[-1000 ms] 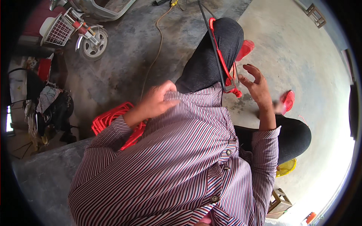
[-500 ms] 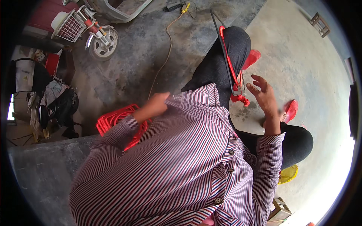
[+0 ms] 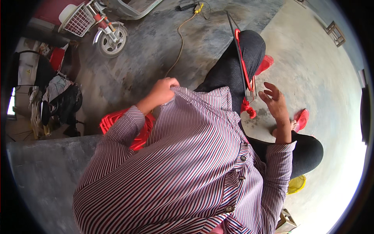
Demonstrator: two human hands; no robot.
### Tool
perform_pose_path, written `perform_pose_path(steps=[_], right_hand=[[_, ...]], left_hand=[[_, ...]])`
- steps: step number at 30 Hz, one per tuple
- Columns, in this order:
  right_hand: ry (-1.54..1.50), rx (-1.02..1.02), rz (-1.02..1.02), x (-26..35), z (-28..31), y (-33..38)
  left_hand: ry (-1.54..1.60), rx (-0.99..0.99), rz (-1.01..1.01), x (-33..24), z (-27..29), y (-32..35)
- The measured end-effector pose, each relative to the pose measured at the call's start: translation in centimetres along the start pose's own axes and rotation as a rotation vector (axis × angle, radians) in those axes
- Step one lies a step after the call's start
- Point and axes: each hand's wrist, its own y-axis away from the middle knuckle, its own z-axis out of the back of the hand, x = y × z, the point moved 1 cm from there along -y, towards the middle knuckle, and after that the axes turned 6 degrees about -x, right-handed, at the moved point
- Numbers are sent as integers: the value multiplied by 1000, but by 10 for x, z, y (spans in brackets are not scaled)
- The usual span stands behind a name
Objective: Wrapping a red cord or yarn around a circular black hoop.
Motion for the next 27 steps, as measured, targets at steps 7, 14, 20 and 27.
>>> perform_pose_path(steps=[7,14,20,27], right_hand=[[91,-8,19,-1,1,-1],[48,-1,22,-7,-1,-2],[90,-5,27,-5,0,-1],[84,-2,24,-2,0,1]], left_hand=[[125,206,225,0,13,-14],[206,276,266,5,12,-14],[310,362,292,-7,10,-13],[361,333,269,-1,5,-4]])
